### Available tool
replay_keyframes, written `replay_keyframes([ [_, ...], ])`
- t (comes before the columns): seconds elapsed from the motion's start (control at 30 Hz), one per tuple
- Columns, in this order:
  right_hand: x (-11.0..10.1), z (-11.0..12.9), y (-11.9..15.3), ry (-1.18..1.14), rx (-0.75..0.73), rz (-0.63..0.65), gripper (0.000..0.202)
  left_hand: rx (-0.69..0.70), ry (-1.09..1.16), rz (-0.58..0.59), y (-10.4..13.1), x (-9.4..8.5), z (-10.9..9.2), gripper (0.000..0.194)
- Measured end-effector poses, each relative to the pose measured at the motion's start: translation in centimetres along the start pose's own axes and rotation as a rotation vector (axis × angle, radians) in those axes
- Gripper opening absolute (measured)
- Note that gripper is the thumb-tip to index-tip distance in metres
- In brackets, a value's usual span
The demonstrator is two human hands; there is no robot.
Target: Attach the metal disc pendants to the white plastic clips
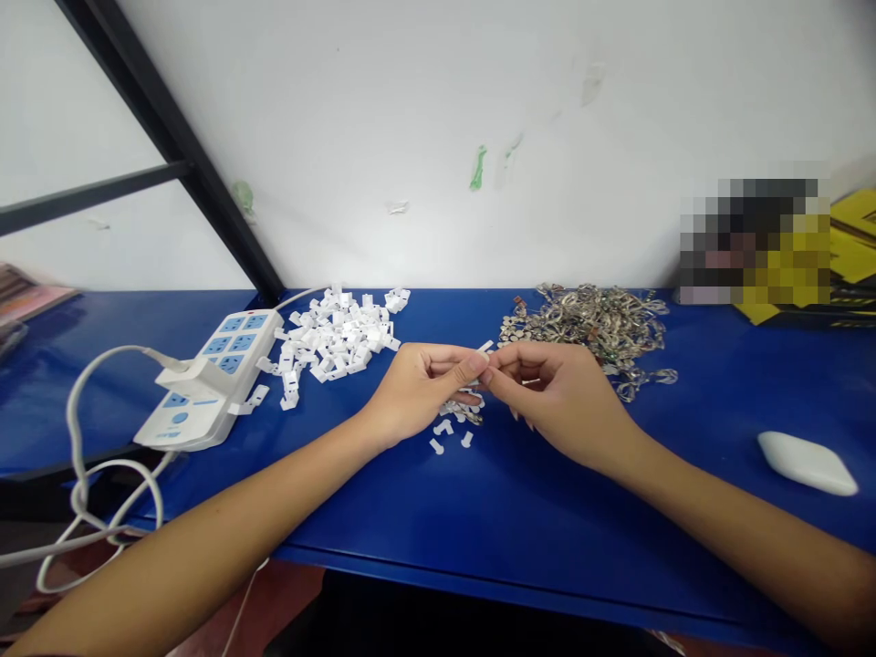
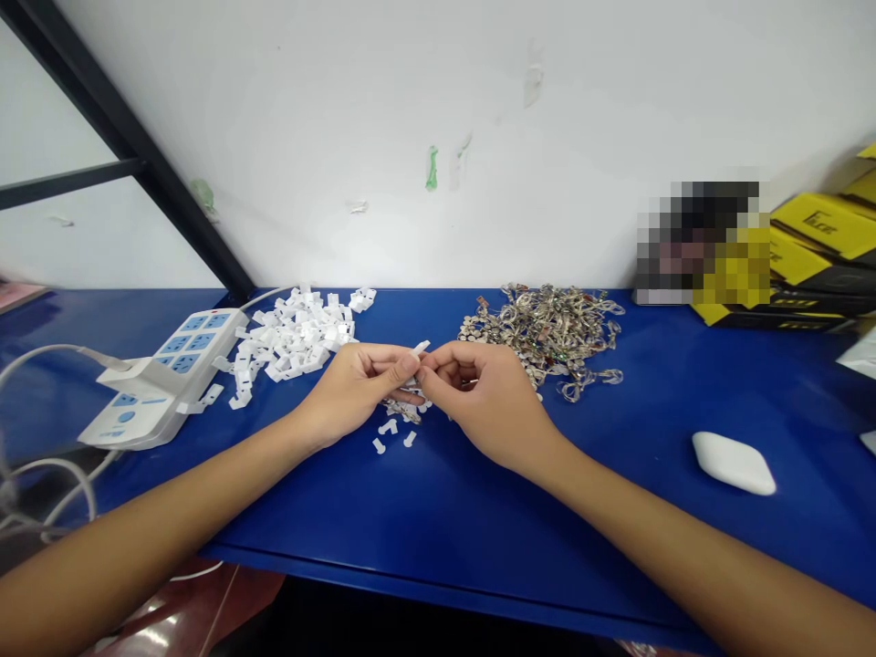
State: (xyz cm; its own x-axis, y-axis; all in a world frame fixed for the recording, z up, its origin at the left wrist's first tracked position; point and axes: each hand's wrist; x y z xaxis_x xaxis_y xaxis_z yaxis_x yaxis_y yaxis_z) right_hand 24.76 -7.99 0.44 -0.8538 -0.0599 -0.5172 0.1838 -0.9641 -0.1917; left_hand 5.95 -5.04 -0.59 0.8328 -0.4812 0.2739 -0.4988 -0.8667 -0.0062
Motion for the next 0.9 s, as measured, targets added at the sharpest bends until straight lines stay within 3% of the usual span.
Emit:
replay_keyframes([
  [0.5, -0.2, -0.1, 0.0, 0.038, -0.030, 0.036, 0.022, -0.024, -0.026, 0.062, -0.3, -1.0, -0.3, 0.038],
  [0.9, -1.1, -0.4, -0.4, 0.060, 0.006, 0.006, 0.018, 0.036, -0.131, -0.003, -0.4, -1.3, -0.8, 0.026],
])
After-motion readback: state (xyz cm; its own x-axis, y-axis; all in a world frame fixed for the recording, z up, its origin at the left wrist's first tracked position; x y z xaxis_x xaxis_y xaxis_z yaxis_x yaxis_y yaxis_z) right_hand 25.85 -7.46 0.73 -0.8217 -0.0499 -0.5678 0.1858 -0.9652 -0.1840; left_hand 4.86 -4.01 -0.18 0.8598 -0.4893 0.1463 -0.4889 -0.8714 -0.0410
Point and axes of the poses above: each hand's wrist, its own y-axis away from the middle knuckle, its own x-axis out of the palm, z = x × y, and after that the axes turned 13 degrees about y, right-handed
